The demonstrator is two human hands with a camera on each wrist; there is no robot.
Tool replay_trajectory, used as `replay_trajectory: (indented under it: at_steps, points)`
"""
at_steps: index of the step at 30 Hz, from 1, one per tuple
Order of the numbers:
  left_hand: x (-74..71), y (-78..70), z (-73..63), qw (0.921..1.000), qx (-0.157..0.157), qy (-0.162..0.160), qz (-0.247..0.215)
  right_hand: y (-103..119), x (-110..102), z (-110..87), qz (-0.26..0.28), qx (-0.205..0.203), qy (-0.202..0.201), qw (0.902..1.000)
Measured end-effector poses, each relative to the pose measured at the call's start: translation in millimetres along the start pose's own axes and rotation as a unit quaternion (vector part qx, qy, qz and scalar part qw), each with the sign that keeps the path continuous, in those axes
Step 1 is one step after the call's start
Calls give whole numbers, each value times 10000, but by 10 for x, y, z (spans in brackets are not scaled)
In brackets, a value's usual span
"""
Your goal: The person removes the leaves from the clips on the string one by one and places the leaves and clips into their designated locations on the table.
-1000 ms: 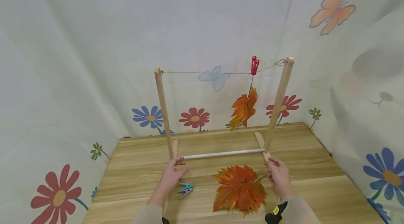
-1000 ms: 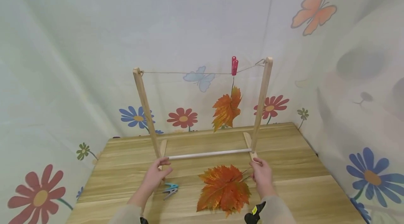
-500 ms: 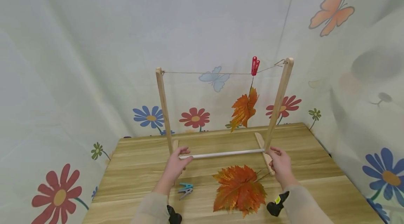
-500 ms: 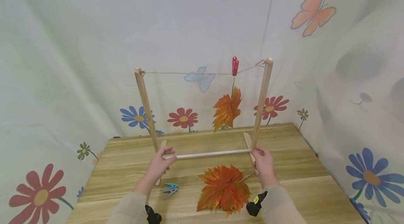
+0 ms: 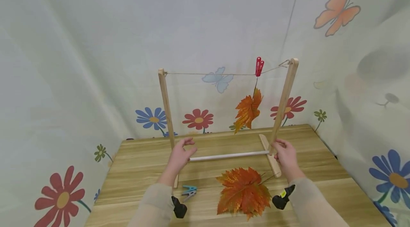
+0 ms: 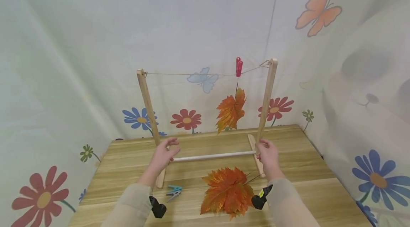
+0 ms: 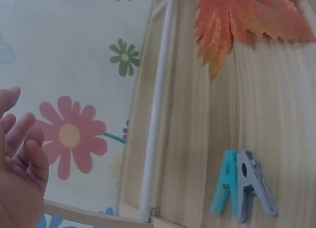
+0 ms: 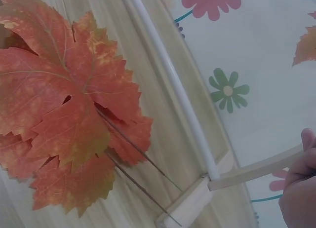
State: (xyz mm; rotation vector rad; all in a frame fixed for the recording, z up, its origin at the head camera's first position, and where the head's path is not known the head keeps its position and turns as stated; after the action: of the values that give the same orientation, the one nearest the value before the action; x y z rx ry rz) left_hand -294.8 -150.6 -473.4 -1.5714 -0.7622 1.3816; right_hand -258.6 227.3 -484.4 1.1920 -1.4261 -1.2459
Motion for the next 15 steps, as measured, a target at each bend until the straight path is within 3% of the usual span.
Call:
replay_trajectory:
  at_steps: [15]
  points:
    - [-7, -263, 152, 9994, 280, -4, -209, 160, -21, 58, -183, -100, 29, 9998]
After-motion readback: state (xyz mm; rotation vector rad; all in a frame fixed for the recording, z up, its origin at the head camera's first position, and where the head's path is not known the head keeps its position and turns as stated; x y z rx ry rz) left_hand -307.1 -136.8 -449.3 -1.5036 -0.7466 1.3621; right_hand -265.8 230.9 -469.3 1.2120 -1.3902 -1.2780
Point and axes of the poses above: each hand's wrist, its own z-axis towards the middle knuckle, its own x-axis out of the palm, y = z × x, the point moved 2 cm from there along z, towards the middle knuckle, and after that the axes turned 10 degrees about y, right-handed, at the moved point
